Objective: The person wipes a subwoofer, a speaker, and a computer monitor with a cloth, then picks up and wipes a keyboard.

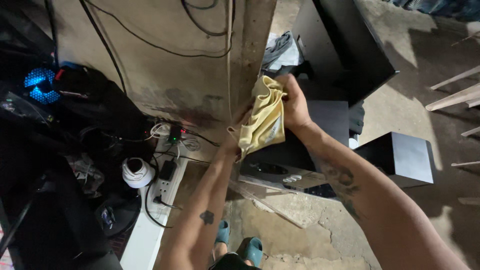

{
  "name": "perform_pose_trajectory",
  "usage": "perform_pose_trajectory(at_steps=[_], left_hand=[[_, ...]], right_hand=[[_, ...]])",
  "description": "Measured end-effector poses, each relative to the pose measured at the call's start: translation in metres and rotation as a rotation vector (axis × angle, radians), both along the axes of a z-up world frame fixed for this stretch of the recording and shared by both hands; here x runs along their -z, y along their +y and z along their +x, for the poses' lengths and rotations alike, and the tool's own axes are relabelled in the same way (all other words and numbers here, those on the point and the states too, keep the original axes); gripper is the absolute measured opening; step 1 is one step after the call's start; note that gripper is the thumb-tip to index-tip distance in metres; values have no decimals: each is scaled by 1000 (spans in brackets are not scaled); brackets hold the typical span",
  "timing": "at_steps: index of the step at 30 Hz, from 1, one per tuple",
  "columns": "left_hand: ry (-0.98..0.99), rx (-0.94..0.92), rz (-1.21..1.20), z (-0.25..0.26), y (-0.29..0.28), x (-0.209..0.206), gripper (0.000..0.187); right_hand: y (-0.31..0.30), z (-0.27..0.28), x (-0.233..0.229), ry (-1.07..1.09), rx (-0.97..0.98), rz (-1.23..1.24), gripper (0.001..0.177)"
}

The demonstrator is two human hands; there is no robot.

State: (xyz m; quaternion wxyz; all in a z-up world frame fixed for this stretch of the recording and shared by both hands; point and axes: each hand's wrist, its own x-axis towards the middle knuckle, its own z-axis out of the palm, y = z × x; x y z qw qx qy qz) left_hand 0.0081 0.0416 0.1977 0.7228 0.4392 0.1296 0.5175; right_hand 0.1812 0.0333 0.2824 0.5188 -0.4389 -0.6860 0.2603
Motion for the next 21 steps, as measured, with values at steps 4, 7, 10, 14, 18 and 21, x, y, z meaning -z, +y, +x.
perform_pose_trajectory(at_steps=[4, 7, 10, 14, 18, 21], left_hand=[[-187, 195, 63, -5, 1, -24, 51], [-95, 130, -96, -5, -9, -39, 54], [-65, 118, -405, -2, -9, -32, 52], [81, -1, -364, 2, 1, 29, 49], [308, -164, -237, 12, 17, 81, 44], [486, -217, -213, 16, 22, 100, 41]], right_hand=[[1, -4, -25, 107, -242, -55, 73], [10, 1, -27, 130, -255, -199, 62], [18, 8, -12, 16, -104, -287, 32], [37, 13, 8, 192, 57, -350, 22], [55, 23, 9, -328, 238, -102, 25], [64, 24, 5, 73, 79, -249, 30]])
